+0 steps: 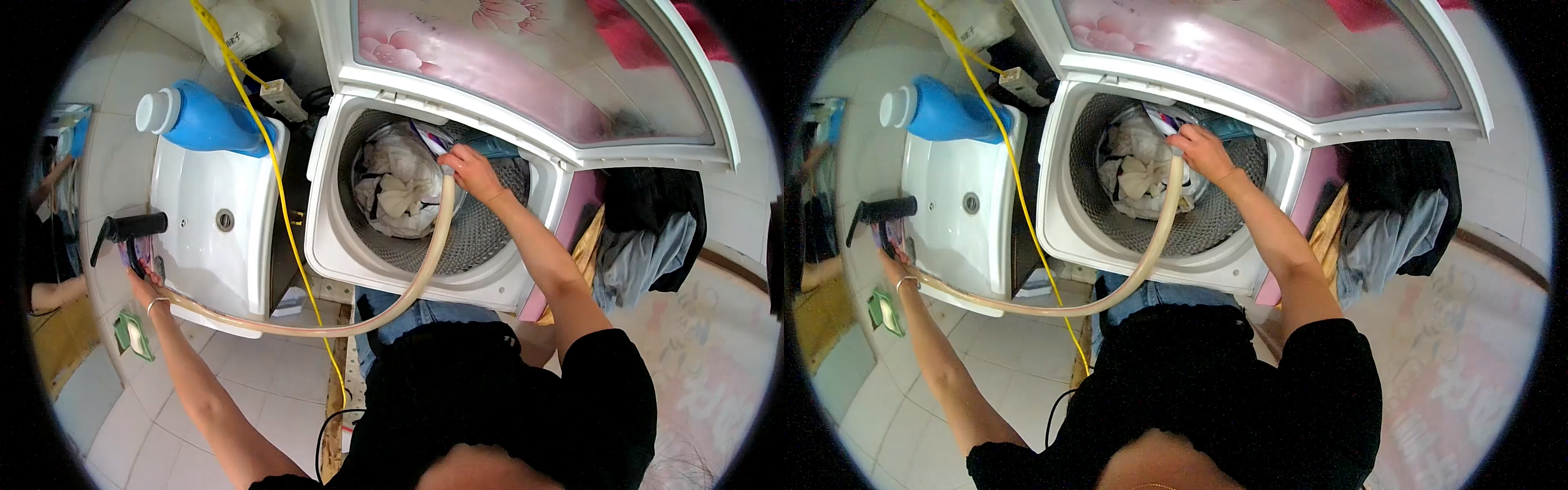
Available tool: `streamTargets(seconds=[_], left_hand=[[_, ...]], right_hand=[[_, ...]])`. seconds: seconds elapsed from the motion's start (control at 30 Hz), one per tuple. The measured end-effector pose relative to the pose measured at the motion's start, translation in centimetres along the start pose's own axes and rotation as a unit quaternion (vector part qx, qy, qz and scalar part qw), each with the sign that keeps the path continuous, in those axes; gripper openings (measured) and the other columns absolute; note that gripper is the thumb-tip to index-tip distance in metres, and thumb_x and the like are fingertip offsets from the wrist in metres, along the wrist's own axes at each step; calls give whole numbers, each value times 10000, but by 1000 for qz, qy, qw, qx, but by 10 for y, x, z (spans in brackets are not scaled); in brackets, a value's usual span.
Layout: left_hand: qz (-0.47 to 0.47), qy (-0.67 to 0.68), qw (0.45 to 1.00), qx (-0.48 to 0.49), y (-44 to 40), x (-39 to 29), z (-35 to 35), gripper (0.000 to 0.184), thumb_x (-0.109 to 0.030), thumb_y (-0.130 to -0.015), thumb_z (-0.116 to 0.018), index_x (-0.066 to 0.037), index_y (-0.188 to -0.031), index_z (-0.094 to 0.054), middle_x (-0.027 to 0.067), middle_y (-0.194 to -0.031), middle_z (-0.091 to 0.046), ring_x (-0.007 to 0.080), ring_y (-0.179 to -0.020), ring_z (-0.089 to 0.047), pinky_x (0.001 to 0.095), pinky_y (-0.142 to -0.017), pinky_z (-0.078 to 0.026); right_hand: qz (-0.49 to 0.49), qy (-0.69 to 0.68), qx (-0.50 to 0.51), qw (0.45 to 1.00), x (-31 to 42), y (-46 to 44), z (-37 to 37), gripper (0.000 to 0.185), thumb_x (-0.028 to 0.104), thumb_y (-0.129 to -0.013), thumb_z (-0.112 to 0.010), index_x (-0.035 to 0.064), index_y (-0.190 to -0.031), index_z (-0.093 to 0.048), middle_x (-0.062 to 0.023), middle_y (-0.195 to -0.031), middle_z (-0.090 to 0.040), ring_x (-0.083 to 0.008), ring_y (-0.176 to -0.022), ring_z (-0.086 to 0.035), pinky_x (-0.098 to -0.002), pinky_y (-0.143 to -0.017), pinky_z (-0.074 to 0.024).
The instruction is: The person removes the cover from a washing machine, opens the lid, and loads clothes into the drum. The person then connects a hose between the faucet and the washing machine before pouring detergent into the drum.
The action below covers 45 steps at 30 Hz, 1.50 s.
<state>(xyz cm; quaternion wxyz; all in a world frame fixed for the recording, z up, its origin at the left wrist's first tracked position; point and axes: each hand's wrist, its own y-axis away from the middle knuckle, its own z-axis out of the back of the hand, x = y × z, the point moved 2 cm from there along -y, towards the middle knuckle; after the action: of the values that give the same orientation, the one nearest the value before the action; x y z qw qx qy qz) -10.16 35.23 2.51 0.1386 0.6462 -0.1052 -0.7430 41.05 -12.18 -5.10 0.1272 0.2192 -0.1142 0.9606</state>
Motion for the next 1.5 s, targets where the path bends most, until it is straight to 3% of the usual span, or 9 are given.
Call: streamTargets(seconds=[0.2, 0.47, 0.93, 1.5], left_hand=[[1, 4, 1000, -14, 0, -3, -2, 385, -440, -931, -409, -86, -910, -559, -11, -630, -455, 91, -462, -382, 226, -411, -289], [17, -7, 1000, -17, 12, -13, -11, 415, -517, -834, -592, -108, -781, -543, -14, -597, -452, 86, -445, -384, 229, -397, -284], [7, -23, 999, -20, 9, -14, -12, 377, -487, -856, -573, -119, -778, -547, -26, -618, -473, 75, -431, -386, 223, -394, -284], [12, -45, 998, -33, 4, -11, -8, 395, -497, -857, -567, -111, -776, -549, -27, -624, -470, 72, -444, -385, 217, -405, -288]], right_hand=[[-1, -2, -5, 1000, 1, 5, 0, 347, -25, -647, -625, 140, -949, -582, -68, -843, -486, -285, -831, -551, -381, -713, -479], [11, 7, -4, 1000, 2, 6, -2, 270, -1, -688, -601, 130, -924, -584, -71, -823, -487, -283, -814, -545, -380, -713, -470], [6, 9, -7, 1000, 2, 7, -4, 188, 29, -747, -557, 136, -901, -567, -74, -814, -483, -283, -819, -555, -375, -700, -481], [-10, -3, -10, 1000, 1, 7, -6, 286, -30, -694, -572, 130, -931, -557, -72, -839, -477, -289, -835, -554, -380, -706, -491]])
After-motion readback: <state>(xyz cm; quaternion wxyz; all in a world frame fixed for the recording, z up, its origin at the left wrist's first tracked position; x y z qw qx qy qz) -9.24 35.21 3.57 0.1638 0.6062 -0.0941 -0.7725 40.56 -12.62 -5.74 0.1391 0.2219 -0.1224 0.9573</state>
